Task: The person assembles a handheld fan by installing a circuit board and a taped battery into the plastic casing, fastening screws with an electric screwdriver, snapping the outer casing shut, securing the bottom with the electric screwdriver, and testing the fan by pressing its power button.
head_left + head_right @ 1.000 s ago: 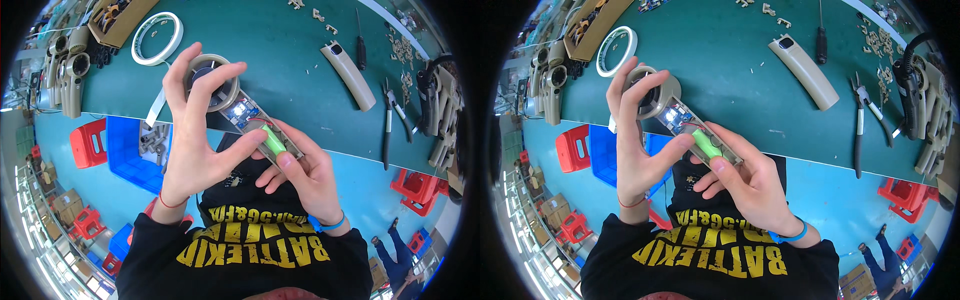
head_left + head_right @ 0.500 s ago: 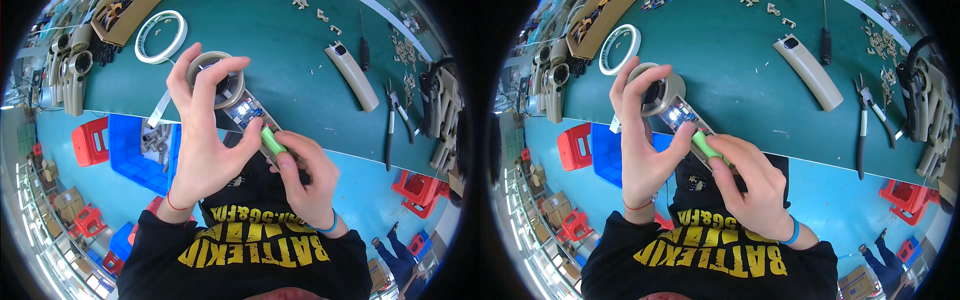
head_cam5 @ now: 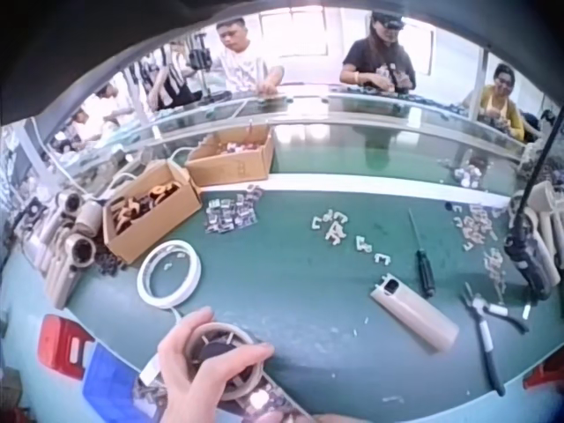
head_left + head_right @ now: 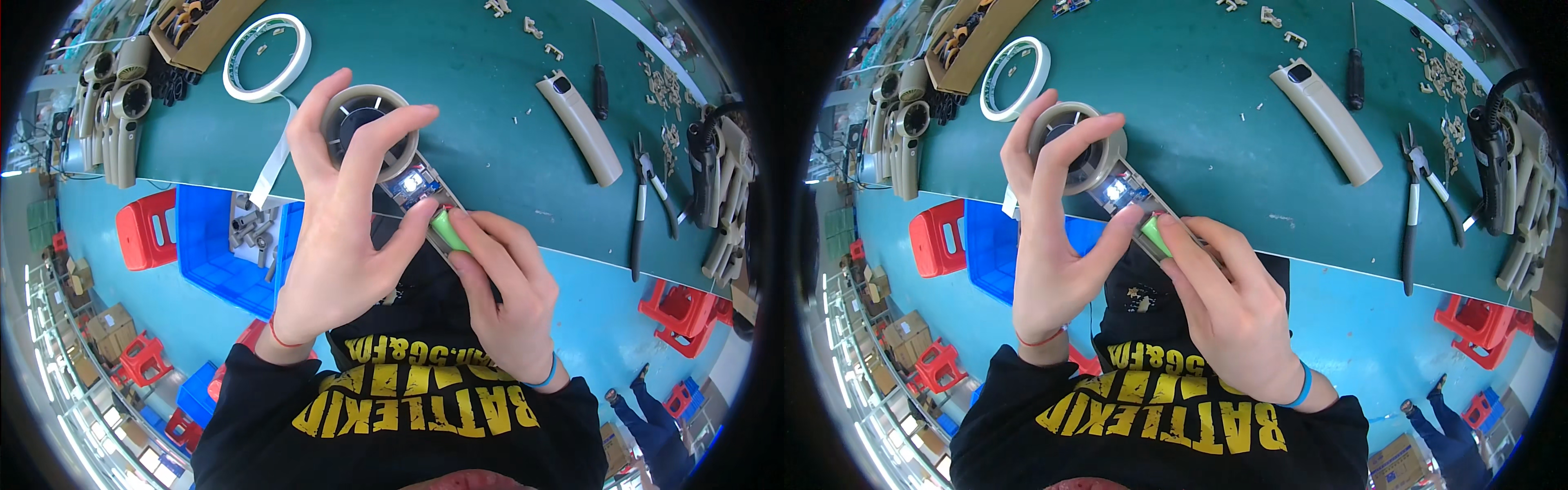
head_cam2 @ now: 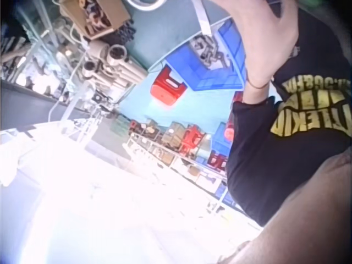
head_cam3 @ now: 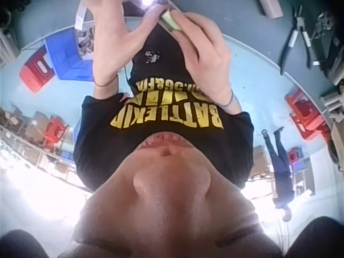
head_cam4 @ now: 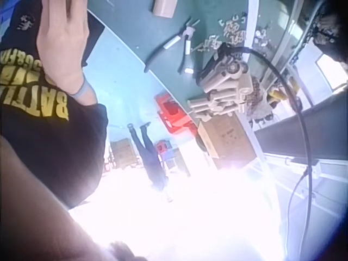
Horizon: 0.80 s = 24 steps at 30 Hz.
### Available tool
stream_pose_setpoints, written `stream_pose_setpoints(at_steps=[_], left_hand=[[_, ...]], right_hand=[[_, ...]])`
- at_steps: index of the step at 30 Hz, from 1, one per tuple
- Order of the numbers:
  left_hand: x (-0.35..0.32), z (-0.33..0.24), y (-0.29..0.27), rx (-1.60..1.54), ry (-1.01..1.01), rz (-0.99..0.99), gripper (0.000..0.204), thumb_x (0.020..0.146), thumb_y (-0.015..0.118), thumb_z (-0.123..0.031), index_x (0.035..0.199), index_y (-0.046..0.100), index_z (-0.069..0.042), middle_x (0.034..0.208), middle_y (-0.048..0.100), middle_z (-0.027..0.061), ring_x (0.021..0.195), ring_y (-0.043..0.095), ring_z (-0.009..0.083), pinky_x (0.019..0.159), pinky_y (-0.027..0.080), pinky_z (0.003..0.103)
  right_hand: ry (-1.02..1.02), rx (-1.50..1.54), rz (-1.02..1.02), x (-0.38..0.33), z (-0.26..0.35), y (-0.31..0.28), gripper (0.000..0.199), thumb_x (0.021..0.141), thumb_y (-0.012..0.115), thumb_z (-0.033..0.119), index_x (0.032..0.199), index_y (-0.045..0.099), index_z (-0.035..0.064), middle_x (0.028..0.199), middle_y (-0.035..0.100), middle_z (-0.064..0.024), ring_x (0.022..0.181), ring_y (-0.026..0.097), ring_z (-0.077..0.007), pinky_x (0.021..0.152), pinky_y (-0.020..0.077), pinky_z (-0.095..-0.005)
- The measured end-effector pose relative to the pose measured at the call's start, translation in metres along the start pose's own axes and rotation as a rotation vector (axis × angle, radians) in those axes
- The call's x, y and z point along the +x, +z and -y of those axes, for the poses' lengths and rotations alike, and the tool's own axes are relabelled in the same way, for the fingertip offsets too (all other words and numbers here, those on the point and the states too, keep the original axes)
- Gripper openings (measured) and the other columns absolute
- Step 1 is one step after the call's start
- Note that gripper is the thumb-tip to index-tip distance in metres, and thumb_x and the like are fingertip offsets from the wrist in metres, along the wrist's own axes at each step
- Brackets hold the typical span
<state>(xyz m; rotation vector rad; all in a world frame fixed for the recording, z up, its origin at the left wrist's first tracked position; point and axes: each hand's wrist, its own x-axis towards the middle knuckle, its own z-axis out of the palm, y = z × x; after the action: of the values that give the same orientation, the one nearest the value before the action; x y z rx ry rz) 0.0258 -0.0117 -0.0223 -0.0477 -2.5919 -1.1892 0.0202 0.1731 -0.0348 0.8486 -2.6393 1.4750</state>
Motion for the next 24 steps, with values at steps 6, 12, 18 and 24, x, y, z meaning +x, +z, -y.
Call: stream_pose_setpoints(at_steps=[6,12,18,24], left_hand=[[0.001,-0.001,0.001,-0.001,-0.025,0.010,0.061,0.076,0.075,-0.003,0.133,0.056,-0.015,0.149,0.026,0.0155,0.130,0.042,0.0311,0.107,0.039,0.040],[-0.002,0.002,0.000,0.006,-0.013,0.018,0.063,0.076,0.077,-0.005,0.135,0.056,-0.016,0.150,0.025,0.0153,0.131,0.042,0.0313,0.107,0.039,0.040],[-0.003,-0.001,0.000,0.026,0.010,0.014,0.073,0.070,0.081,-0.009,0.138,0.055,-0.016,0.152,0.023,0.0150,0.135,0.038,0.0316,0.108,0.040,0.041],[-0.002,0.000,-0.003,0.067,0.014,0.051,0.082,0.064,0.085,-0.010,0.140,0.055,-0.017,0.153,0.022,0.0146,0.135,0.039,0.0318,0.109,0.040,0.042]], right_hand=[[0.123,0.090,0.007,-0.002,-0.001,0.001,0.035,0.081,0.073,-0.006,0.115,0.067,-0.0007,0.113,0.066,-0.0149,0.096,0.068,-0.0267,0.077,0.0564,-0.0307],[0.082,0.105,-0.068,-0.009,-0.008,0.004,0.035,0.079,0.077,-0.001,0.113,0.068,0.0020,0.111,0.067,-0.0158,0.091,0.070,-0.0296,0.075,0.0575,-0.0332],[-0.009,-0.029,-0.084,-0.008,-0.007,0.004,0.033,0.079,0.076,-0.002,0.112,0.070,0.0022,0.112,0.067,-0.0143,0.089,0.070,-0.0264,0.072,0.0578,-0.0318],[0.072,-0.014,0.006,-0.008,0.000,0.001,0.040,0.077,0.076,-0.006,0.116,0.068,-0.0012,0.116,0.066,-0.0171,0.095,0.069,-0.0285,0.080,0.0561,-0.0322]])
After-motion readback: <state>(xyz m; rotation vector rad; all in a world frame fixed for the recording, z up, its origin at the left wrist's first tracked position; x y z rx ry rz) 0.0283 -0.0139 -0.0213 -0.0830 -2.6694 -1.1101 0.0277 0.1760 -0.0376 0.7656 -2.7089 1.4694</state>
